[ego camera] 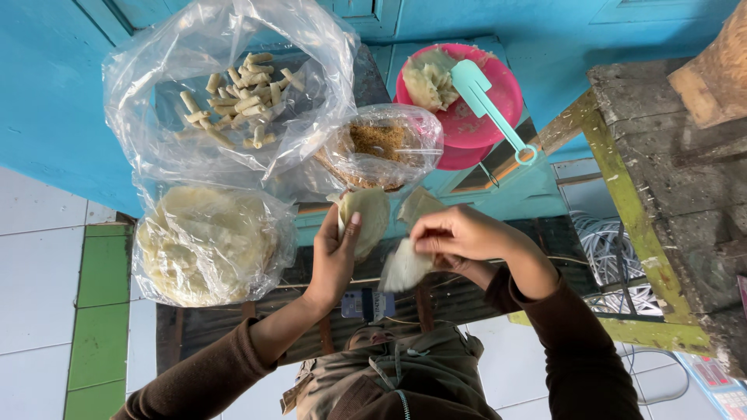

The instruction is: The person takes thin translucent wrapper sheets from a plastic-wrapped stack, folds and arranges them one at a time into an overlapping fan-shaped pile on the table, occasionally using a plastic scraper to lift or separate sheets, with dough pieces and a bag of brown sugar nearby.

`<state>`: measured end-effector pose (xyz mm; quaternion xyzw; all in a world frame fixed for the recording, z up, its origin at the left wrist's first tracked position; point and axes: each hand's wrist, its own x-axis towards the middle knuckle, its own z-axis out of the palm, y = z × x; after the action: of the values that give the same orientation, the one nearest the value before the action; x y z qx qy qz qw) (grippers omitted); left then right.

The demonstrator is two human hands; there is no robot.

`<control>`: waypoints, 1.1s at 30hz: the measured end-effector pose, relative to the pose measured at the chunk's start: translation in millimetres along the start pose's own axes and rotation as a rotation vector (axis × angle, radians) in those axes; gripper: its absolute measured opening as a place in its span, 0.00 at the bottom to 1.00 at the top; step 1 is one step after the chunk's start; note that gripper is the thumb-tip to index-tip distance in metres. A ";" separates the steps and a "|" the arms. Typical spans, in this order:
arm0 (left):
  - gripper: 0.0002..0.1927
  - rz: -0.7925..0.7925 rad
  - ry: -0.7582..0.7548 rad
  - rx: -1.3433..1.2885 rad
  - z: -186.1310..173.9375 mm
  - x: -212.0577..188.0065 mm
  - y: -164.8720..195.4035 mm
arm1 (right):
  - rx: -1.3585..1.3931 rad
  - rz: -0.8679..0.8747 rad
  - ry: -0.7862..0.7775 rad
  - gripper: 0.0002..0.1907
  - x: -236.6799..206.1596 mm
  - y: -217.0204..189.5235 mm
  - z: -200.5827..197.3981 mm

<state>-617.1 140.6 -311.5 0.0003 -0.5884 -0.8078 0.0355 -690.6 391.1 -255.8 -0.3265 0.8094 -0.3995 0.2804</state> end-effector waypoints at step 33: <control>0.33 -0.338 -0.350 -0.190 -5.3 -21.7 -10.3 | 0.169 -0.323 0.435 0.12 15.3 -29.9 58.2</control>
<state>-595.8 139.9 -323.8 -0.0447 -0.4986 -0.8417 -0.2025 -649.5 338.6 -264.4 -0.3331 0.7519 -0.5659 0.0589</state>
